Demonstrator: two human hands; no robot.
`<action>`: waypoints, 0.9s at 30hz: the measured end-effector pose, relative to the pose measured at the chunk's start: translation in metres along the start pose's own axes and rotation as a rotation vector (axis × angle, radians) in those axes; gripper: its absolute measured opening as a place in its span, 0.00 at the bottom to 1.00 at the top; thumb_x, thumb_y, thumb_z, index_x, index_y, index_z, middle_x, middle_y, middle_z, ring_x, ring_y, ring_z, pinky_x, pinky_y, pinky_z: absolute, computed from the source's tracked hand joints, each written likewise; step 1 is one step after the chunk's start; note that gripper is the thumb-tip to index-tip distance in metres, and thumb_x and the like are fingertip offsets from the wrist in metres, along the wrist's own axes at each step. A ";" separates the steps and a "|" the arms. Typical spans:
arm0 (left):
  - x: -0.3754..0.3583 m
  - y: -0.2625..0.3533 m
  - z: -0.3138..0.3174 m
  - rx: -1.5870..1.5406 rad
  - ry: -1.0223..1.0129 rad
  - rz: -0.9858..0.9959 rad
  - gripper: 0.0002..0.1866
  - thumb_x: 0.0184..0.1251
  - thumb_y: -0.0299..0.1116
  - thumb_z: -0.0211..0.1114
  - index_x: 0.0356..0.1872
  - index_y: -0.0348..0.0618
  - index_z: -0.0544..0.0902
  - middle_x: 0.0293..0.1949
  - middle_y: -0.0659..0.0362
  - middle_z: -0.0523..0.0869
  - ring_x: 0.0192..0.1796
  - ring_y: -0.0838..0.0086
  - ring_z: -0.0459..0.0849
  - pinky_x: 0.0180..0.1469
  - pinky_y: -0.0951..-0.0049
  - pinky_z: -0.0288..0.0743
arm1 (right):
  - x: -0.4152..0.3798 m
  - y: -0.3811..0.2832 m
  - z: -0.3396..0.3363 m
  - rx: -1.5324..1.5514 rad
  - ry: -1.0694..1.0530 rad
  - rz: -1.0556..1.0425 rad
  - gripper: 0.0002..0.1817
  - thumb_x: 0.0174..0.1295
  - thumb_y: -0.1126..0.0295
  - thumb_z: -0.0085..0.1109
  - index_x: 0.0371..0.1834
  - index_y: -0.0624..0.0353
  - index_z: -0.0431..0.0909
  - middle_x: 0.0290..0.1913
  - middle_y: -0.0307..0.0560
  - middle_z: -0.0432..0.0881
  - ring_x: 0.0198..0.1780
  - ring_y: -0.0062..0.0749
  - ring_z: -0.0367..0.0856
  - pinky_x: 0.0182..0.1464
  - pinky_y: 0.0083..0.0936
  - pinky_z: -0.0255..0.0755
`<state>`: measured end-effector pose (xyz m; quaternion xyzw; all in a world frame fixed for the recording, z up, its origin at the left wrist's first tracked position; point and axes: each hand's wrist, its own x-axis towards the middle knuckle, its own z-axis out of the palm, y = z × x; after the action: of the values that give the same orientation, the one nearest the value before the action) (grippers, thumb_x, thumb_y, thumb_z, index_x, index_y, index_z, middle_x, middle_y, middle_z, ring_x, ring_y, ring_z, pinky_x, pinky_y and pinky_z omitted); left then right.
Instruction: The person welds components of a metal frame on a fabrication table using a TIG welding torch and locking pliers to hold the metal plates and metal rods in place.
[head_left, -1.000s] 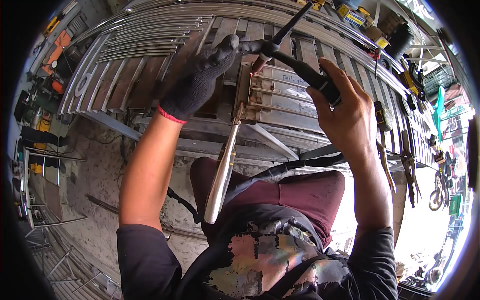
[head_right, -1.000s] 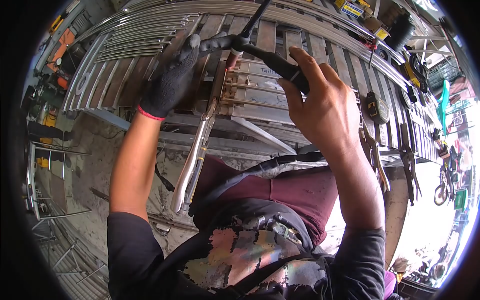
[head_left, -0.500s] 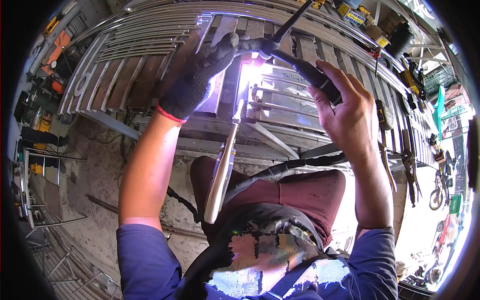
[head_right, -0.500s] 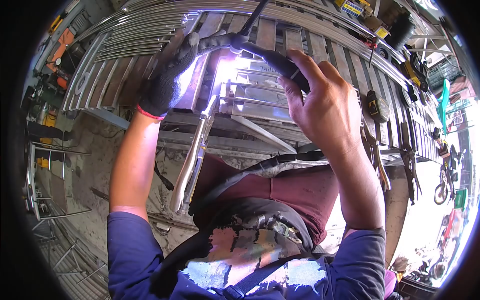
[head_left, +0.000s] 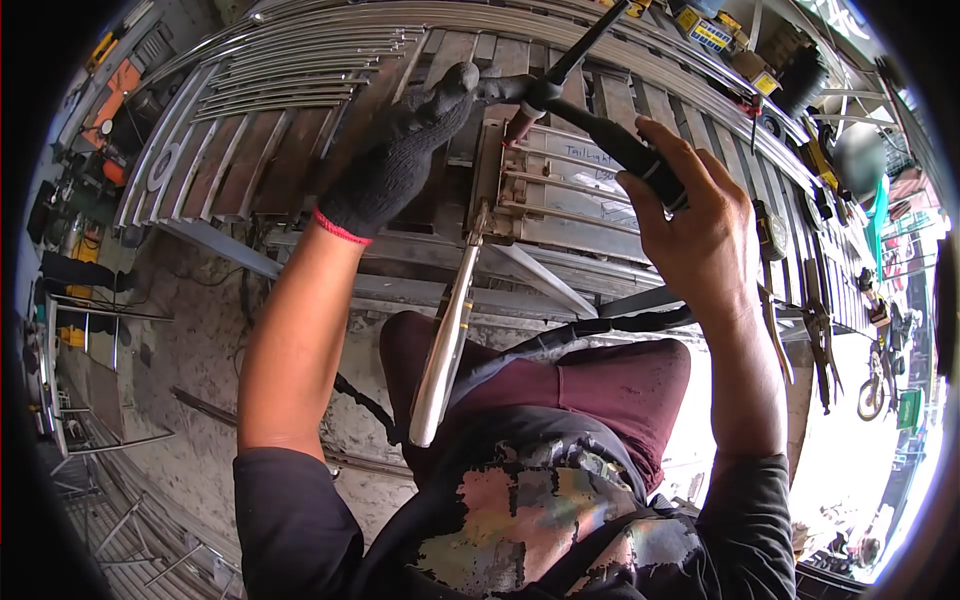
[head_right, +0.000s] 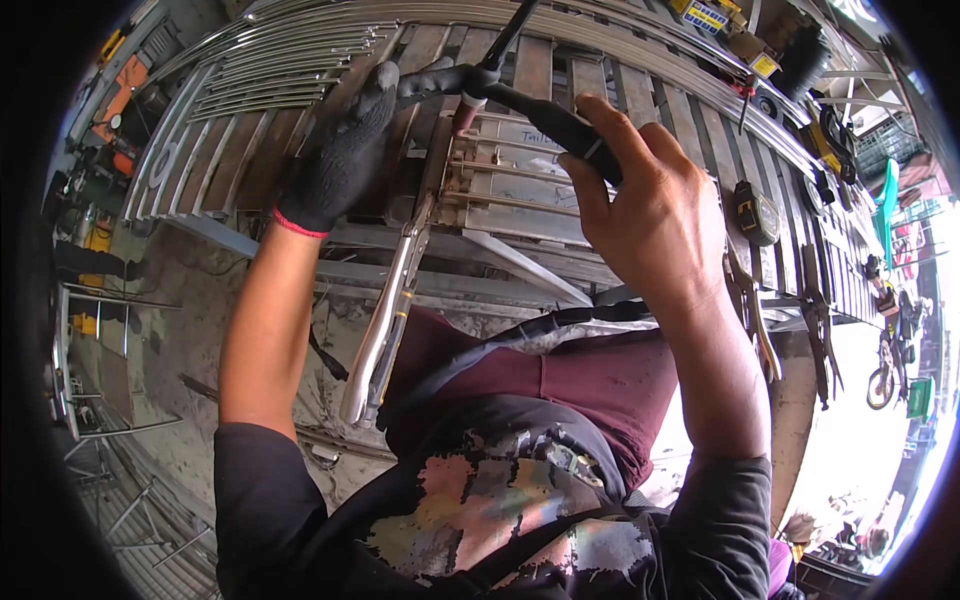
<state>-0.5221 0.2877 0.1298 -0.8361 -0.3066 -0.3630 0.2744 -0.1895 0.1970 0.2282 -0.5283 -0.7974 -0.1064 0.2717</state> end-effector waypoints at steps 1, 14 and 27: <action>-0.002 0.000 0.000 0.148 -0.042 0.032 0.28 0.88 0.22 0.60 0.85 0.37 0.76 0.81 0.49 0.82 0.84 0.59 0.79 0.86 0.62 0.72 | 0.000 0.000 0.000 -0.007 -0.007 0.000 0.29 0.71 0.66 0.83 0.76 0.50 0.87 0.49 0.53 0.94 0.45 0.46 0.97 0.48 0.41 0.90; -0.007 -0.003 0.001 1.178 -0.157 0.350 0.29 0.87 0.23 0.61 0.86 0.31 0.75 0.85 0.49 0.78 0.90 0.60 0.72 0.89 0.63 0.67 | -0.003 0.001 0.002 -0.009 0.048 -0.031 0.29 0.73 0.62 0.81 0.77 0.43 0.85 0.44 0.50 0.91 0.40 0.49 0.96 0.42 0.44 0.89; -0.008 0.000 0.002 1.292 -0.103 0.347 0.30 0.90 0.26 0.57 0.87 0.27 0.72 0.87 0.49 0.75 0.91 0.62 0.69 0.91 0.62 0.65 | -0.004 0.001 0.007 0.032 0.184 -0.078 0.36 0.70 0.64 0.83 0.81 0.44 0.80 0.53 0.53 0.94 0.45 0.55 0.97 0.46 0.45 0.93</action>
<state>-0.5256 0.2866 0.1222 -0.5571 -0.3363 -0.0168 0.7591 -0.1895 0.1976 0.2203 -0.4803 -0.7908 -0.1522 0.3476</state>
